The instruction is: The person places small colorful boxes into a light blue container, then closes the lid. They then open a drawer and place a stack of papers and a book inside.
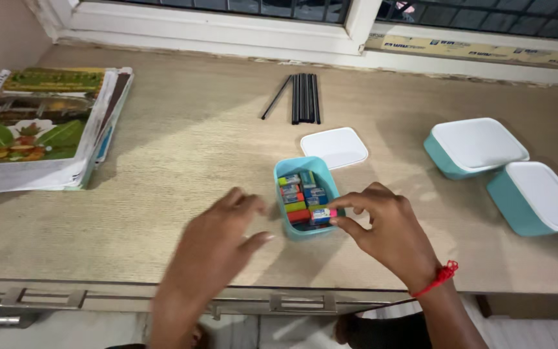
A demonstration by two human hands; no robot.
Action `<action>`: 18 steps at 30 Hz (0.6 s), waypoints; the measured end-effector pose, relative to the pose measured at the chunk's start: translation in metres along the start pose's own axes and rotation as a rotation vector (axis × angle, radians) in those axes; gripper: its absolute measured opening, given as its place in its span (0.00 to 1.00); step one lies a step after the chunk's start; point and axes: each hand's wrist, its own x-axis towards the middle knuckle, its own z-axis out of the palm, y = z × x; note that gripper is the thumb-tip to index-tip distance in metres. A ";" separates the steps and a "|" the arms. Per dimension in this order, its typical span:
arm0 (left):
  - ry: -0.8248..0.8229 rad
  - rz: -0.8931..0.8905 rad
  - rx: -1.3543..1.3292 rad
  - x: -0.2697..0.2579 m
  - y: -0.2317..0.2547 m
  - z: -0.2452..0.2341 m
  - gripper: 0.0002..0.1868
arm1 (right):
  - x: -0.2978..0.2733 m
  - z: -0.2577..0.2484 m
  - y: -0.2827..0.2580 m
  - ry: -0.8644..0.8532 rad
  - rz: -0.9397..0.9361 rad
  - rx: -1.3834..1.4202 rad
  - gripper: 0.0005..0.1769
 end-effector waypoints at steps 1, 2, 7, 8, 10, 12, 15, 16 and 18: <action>-0.056 -0.090 0.025 -0.004 -0.008 -0.007 0.19 | 0.004 0.000 0.001 -0.028 0.032 -0.020 0.17; -0.112 -0.181 0.051 -0.006 -0.016 -0.012 0.19 | 0.007 0.000 0.002 -0.040 0.012 -0.027 0.16; -0.267 -0.315 -0.047 -0.010 -0.042 -0.018 0.25 | 0.026 -0.002 -0.006 -0.185 0.140 -0.129 0.14; -0.328 -0.385 -0.079 -0.009 -0.044 -0.017 0.26 | 0.031 -0.005 -0.010 -0.249 0.185 -0.186 0.12; -0.324 -0.397 -0.071 -0.006 -0.045 -0.014 0.21 | 0.037 -0.009 -0.019 -0.379 0.278 -0.300 0.08; -0.341 -0.419 -0.070 0.000 -0.043 -0.012 0.17 | 0.041 -0.012 -0.025 -0.403 0.302 -0.317 0.10; -0.353 -0.429 -0.062 0.009 -0.039 -0.012 0.14 | 0.045 -0.010 -0.028 -0.376 0.235 -0.328 0.10; -0.335 -0.404 -0.049 0.012 -0.038 -0.012 0.14 | 0.046 -0.008 -0.028 -0.358 0.195 -0.329 0.10; -0.320 -0.383 -0.046 0.015 -0.038 -0.011 0.15 | 0.044 -0.007 -0.026 -0.354 0.210 -0.354 0.09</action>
